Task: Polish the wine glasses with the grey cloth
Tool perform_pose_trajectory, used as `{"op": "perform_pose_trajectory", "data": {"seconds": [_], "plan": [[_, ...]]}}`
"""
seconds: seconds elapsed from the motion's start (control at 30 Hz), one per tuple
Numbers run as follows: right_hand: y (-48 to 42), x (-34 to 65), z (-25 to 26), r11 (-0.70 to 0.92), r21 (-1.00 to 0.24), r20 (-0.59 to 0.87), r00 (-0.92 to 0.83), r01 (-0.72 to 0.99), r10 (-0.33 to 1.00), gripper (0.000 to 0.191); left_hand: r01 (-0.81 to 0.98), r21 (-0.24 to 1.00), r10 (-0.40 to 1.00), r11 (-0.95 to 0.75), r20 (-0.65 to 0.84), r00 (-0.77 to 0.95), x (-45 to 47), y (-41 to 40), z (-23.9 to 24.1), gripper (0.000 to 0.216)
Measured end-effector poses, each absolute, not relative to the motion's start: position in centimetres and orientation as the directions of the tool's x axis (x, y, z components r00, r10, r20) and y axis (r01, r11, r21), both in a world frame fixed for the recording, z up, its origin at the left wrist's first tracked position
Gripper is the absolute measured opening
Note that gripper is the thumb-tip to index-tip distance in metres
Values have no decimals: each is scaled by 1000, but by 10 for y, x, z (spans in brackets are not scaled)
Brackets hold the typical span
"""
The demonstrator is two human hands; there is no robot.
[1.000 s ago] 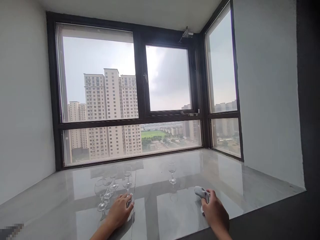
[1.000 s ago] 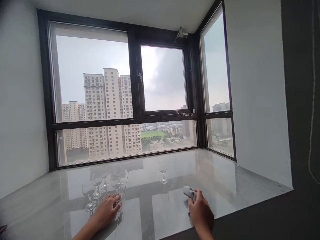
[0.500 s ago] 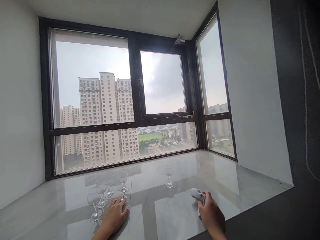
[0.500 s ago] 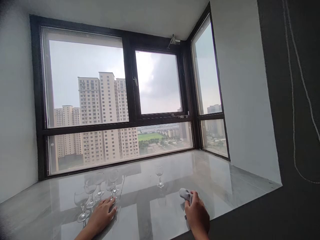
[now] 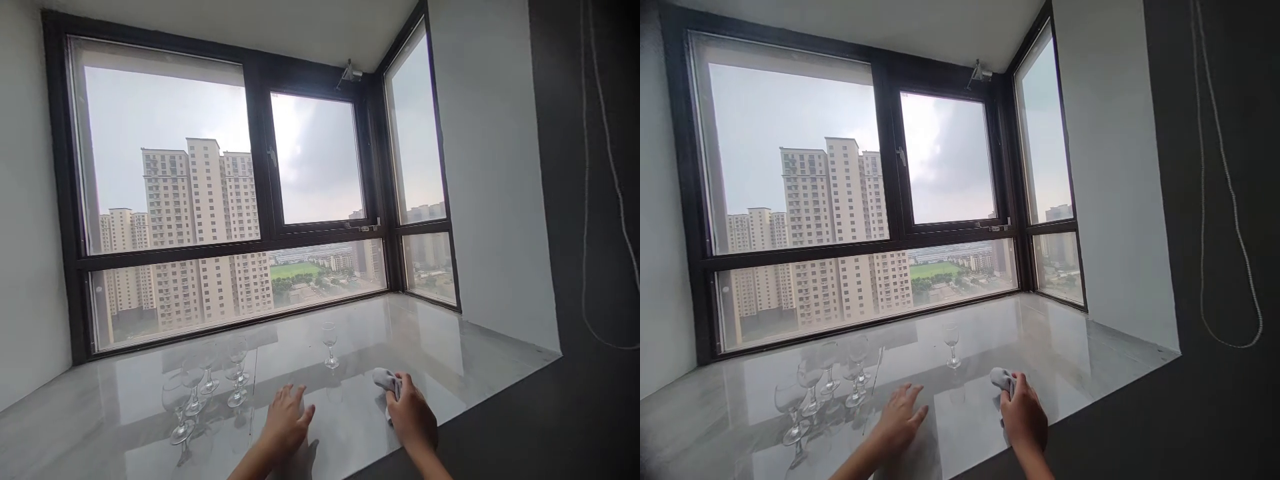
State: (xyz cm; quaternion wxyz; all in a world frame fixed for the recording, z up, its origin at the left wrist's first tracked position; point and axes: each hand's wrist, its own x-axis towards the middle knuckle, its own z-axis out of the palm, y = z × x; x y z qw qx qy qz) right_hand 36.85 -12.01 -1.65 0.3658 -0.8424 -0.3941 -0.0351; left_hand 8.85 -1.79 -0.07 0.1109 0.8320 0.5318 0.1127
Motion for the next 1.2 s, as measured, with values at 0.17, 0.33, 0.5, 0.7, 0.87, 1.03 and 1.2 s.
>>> {"op": "perform_pose_trajectory", "data": {"seconds": [0.17, 0.33, 0.5, 0.7, 0.87, 1.03, 1.2], "plan": [[-122, 367, -14, -427, -605, 345, 705, 672, 619, 29, 791, 360, 861, -495, 82, 502, 164, 12, 8, 67], [-121, 368, -15, -407, -622, 352, 703, 669, 618, 31, 790, 307, 843, -532, 105, 527, 211, 35, 5, 72], [-121, 368, -16, -421, -613, 356, 709, 669, 609, 32, 785, 340, 849, -517, 93, 519, 221, 41, 5, 65], [-121, 367, -16, -416, -616, 358, 709, 669, 608, 30, 769, 325, 829, -551, 107, 549, 198, 40, 1, 55], [-119, 367, -18, -418, -612, 364, 708, 672, 606, 30, 782, 350, 851, -515, 98, 516, 207, 45, 4, 59], [-119, 366, -17, -414, -622, 362, 713, 665, 601, 30, 766, 369, 837, -526, 63, 544, 226, 50, 3, 65], [-120, 366, -16, -425, -623, 359, 723, 657, 590, 30, 721, 389, 807, -573, 119, 578, 222, 47, 3, 57]]}}
